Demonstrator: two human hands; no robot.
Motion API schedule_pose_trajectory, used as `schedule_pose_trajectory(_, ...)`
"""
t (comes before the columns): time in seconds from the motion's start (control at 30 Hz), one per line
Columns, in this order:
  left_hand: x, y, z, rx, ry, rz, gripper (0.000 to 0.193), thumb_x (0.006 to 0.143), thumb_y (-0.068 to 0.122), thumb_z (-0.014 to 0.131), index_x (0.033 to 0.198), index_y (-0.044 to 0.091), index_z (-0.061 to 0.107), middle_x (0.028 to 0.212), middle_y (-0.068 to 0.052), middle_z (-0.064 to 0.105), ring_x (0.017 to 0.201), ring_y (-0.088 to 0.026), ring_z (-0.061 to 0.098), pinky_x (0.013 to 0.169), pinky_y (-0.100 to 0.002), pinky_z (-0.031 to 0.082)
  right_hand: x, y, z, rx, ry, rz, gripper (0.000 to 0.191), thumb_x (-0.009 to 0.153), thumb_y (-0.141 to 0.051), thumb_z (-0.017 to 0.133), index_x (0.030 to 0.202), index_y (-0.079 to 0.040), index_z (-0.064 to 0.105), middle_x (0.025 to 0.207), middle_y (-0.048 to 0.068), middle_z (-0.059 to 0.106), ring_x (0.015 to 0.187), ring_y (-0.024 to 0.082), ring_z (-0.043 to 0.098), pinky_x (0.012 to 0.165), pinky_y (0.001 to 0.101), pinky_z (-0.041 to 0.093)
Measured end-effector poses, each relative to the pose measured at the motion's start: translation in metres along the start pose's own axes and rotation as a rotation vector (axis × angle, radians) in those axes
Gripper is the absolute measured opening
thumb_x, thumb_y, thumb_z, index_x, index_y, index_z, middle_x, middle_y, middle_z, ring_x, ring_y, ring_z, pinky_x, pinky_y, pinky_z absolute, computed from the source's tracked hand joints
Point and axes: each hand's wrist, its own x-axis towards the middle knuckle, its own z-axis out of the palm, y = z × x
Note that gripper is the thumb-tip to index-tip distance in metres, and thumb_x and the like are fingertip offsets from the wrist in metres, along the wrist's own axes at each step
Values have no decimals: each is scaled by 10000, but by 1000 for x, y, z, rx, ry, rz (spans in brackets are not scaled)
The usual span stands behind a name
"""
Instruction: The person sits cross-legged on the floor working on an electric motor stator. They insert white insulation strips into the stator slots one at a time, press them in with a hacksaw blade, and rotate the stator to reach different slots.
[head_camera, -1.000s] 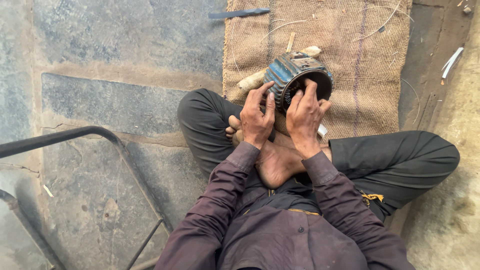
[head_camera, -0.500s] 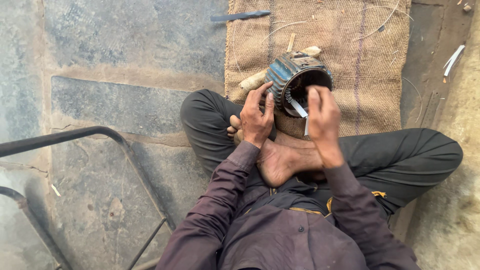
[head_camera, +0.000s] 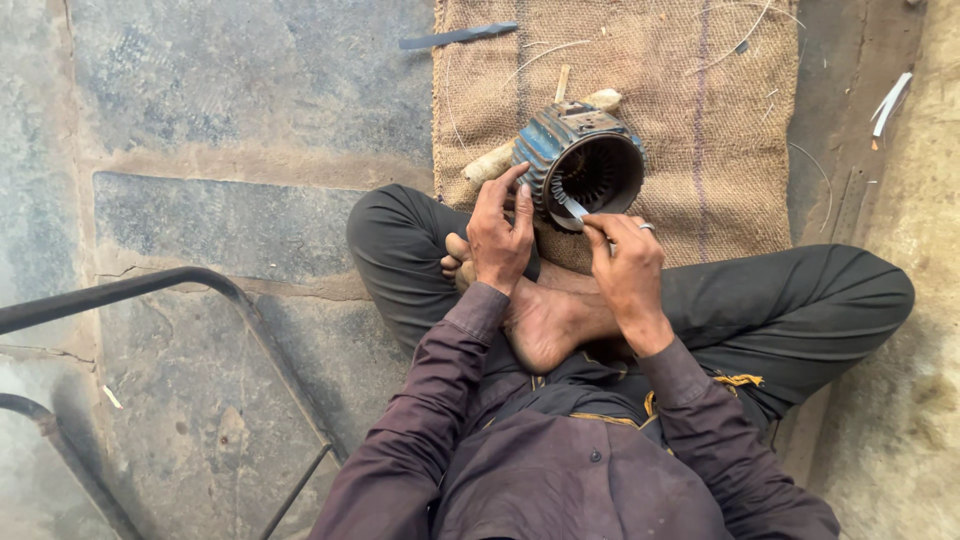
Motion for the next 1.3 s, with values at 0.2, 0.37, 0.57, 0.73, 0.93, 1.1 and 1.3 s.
schedule_pose_trajectory(0.2,0,1,3,26,3,17,266,1046,172,619,1303,126,669,979,-50,664,810,-154,670,736,-297,538,6,-3,-1,-55,-24,23,139,932,-101,746,1057,-47,769,1057,106,733,943,311,652,821,413,510)
schedule_pose_trajectory(0.37,0,-1,5,48,3,40,271,1047,179,615,1308,128,665,1002,-57,664,824,-159,666,758,-305,547,16,12,-4,25,189,83,390,1114,-318,562,1399,-52,559,1396,166,613,1296,308,562,1135,454,393)
schedule_pose_trajectory(0.57,0,1,9,75,7,19,265,1051,188,619,1304,136,678,995,-58,676,839,-163,676,757,-299,548,60,42,59,-205,415,45,647,1159,-559,308,1639,-126,274,1716,199,215,1616,365,165,1310,559,126)
schedule_pose_trajectory(0.73,2,0,6,61,22,38,271,1050,193,613,1309,136,672,1007,-59,677,849,-163,682,773,-297,554,71,51,78,-335,357,147,768,1085,-645,214,1667,-144,219,1744,149,175,1641,317,138,1306,557,109)
schedule_pose_trajectory(0.93,7,-1,8,65,10,0,265,1047,183,618,1298,130,682,983,-68,671,826,-172,669,755,-301,542,66,51,76,-368,287,114,808,1088,-683,163,1673,-128,213,1749,158,168,1638,332,160,1303,560,121)
schedule_pose_trajectory(1.1,5,1,5,32,7,24,266,1049,185,604,1301,128,668,1006,-58,679,828,-160,680,756,-296,552,60,48,66,-252,325,81,812,1074,-632,185,1658,-72,241,1734,188,217,1622,365,170,1297,610,59)
schedule_pose_trajectory(1.3,4,-2,6,57,9,12,264,1050,187,612,1300,127,674,1000,-60,675,837,-169,675,762,-306,549,19,36,26,-165,203,61,717,1141,-595,321,1605,-48,341,1667,208,319,1588,357,238,1325,550,207)
